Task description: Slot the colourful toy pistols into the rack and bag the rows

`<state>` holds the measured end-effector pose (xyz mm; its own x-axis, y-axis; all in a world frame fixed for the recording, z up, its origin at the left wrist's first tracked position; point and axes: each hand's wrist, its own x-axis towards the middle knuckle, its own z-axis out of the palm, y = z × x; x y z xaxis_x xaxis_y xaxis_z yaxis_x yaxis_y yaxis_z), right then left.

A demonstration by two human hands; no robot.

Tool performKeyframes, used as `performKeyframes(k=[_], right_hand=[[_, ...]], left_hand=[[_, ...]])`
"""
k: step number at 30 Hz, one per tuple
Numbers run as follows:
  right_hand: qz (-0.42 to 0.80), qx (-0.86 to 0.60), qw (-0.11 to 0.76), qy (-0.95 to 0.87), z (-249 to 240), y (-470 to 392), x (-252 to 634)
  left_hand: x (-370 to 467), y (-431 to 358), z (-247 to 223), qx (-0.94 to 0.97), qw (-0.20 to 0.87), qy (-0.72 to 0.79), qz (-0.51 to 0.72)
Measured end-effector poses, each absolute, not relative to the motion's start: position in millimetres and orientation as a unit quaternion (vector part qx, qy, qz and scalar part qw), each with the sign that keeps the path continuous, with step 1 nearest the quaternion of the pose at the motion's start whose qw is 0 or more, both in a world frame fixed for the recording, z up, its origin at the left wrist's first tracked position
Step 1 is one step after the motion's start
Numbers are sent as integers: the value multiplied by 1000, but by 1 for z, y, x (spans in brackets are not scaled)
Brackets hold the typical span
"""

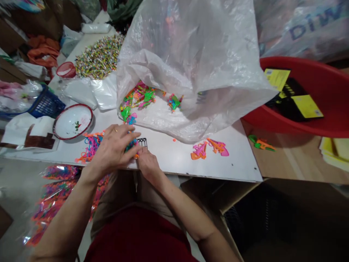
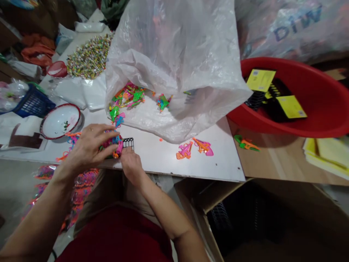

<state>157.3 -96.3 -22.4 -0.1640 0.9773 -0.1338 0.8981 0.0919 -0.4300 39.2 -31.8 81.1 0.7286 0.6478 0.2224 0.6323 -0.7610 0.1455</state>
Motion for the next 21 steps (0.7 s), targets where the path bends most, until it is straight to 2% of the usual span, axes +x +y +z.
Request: performKeyframes(k=[5,9,14,18,21], right_hand=[[226,-638,85,-732,-28,-97,163],[236,-627,67,-740,-21,-95,166],[234,-646,44,-726,-10,-100,157],[287,-587,81,-752,-13,-93,179],[328,-505,132,-787,-9,-52,239]], left_hand=[[24,-73,58,931,-34,311,186],[18,-76,39,914,-39,302,267],[20,-72,38,898,-46,306,312],[20,-76,33,891,-71,314,320],[19,-81,31,899,-49,315,300]])
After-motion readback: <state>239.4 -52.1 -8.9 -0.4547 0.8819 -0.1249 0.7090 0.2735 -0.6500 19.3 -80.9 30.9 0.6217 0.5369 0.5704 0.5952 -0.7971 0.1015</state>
